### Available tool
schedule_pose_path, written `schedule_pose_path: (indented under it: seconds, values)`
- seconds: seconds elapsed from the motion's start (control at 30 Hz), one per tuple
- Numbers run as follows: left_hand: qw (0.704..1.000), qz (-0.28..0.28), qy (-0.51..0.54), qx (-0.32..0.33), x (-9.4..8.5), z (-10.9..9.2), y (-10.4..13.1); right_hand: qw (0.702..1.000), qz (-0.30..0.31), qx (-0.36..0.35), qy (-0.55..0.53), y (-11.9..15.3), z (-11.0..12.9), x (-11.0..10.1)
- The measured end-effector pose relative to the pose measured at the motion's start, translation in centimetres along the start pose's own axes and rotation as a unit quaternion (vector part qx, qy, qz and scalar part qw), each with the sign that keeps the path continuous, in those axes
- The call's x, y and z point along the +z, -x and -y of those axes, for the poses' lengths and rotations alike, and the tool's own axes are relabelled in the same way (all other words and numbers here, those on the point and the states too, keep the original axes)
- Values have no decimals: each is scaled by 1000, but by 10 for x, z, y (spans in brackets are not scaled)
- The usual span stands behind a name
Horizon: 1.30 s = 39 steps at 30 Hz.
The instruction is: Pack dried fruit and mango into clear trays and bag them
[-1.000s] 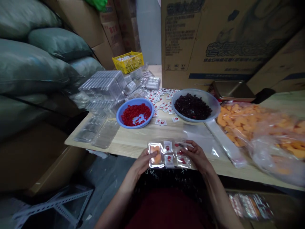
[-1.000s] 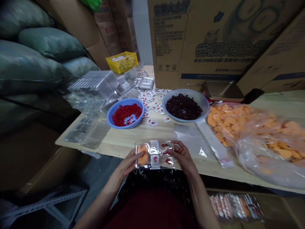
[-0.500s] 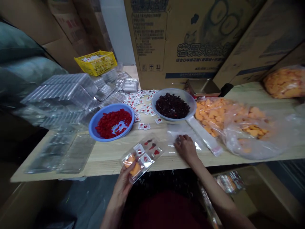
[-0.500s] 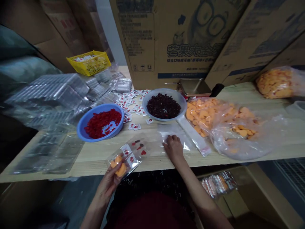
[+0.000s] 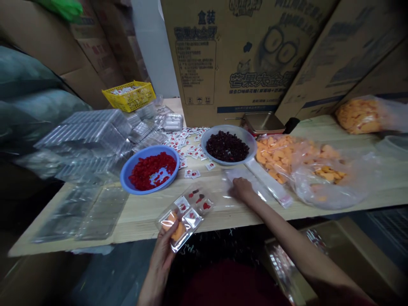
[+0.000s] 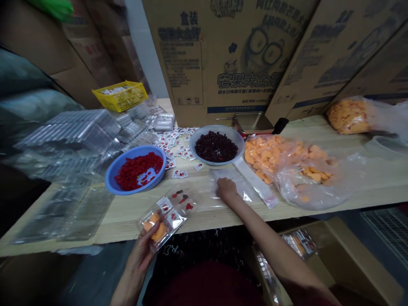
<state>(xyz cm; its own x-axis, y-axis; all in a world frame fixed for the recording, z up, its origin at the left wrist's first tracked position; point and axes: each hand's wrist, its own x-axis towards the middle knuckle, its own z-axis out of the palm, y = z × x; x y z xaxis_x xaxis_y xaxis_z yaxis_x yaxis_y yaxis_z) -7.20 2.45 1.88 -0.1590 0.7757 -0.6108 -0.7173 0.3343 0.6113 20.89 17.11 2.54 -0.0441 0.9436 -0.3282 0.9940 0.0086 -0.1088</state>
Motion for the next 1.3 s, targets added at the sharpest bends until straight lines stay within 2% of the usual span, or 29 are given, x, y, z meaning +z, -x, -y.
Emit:
schedule_pose_path:
  seconds: [0.13, 0.23, 0.43, 0.6, 0.7, 0.8, 0.9, 1.0, 1.13, 1.3]
  values:
    - [1000, 3, -2, 0, -1, 2, -2, 995, -9, 3, -98, -13, -26, 2]
    - [1000, 20, 0, -3, 8, 3, -4, 981, -3, 5, -196, -18, -43, 11]
    - [998, 66, 17, -11, 57, 14, -21, 910, 31, -35, -412, -11, -62, 25]
    - [993, 116, 8, -11, 93, 42, -44, 858, 32, -60, -509, -5, -66, 29]
    - [993, 116, -8, 9, 99, 57, -53, 840, 1, -55, -540, -1, -71, 32]
    - [995, 90, -25, 33, 96, 63, -52, 827, -41, -44, -559, 7, -76, 34]
    - [995, 81, -33, 57, 94, 66, -44, 829, -95, -56, -548, 14, -73, 34]
    - [991, 93, -59, 71, 95, 73, -34, 853, -160, -59, -494, 18, -62, 34]
    - [983, 91, -126, 95, 96, 87, -24, 879, -219, -27, -423, 17, -46, 37]
    - [981, 110, -149, 64, 96, 88, -22, 900, -279, -48, -333, 26, -34, 41]
